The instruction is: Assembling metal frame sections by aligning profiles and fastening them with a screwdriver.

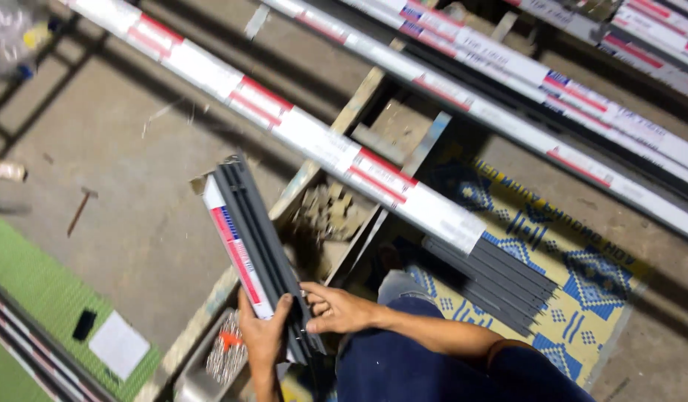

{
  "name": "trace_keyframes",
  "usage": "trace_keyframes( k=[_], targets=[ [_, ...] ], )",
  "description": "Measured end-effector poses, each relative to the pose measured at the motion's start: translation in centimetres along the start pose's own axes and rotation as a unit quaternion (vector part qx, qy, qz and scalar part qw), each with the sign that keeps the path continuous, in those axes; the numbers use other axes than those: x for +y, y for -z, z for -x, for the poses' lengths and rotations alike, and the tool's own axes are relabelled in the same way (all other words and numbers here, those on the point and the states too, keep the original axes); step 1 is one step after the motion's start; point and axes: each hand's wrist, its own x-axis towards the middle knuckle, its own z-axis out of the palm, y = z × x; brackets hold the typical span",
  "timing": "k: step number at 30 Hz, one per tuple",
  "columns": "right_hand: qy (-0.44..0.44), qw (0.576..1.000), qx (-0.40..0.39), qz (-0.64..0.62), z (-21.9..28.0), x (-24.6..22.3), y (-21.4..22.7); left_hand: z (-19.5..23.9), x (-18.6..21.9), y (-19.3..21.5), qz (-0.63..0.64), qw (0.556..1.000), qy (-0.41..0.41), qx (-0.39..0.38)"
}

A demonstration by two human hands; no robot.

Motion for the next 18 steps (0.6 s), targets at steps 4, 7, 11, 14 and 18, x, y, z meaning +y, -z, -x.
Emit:
trace_keyframes(
  k=[4,7,11,14,18],
  targets=[
    [0.019,0.994,0.111,-0.011,1.3,-3.9,5.1,-3.3,5.7,-9.2,0.04,0.996,0.035,-0.066],
    [0.043,0.967,0.228,0.103,2.9,-7.4,7.9,-5.0,7.5,-15.0,0.011,0.997,-0.059,-0.057],
    [-0.019,0.93,0.338,0.144,4.4,-9.0,11.1,-5.4,10.7,-20.5,-0.042,0.993,-0.066,-0.091],
    [-0.069,0.883,0.404,0.229,5.5,-9.5,11.8,-5.0,11.7,-22.8,-0.045,0.983,-0.059,-0.166],
    [-0.122,0.837,0.475,0.243,6.8,-10.8,12.3,-5.4,12.3,-25.4,-0.046,0.953,-0.123,-0.273]
  ],
)
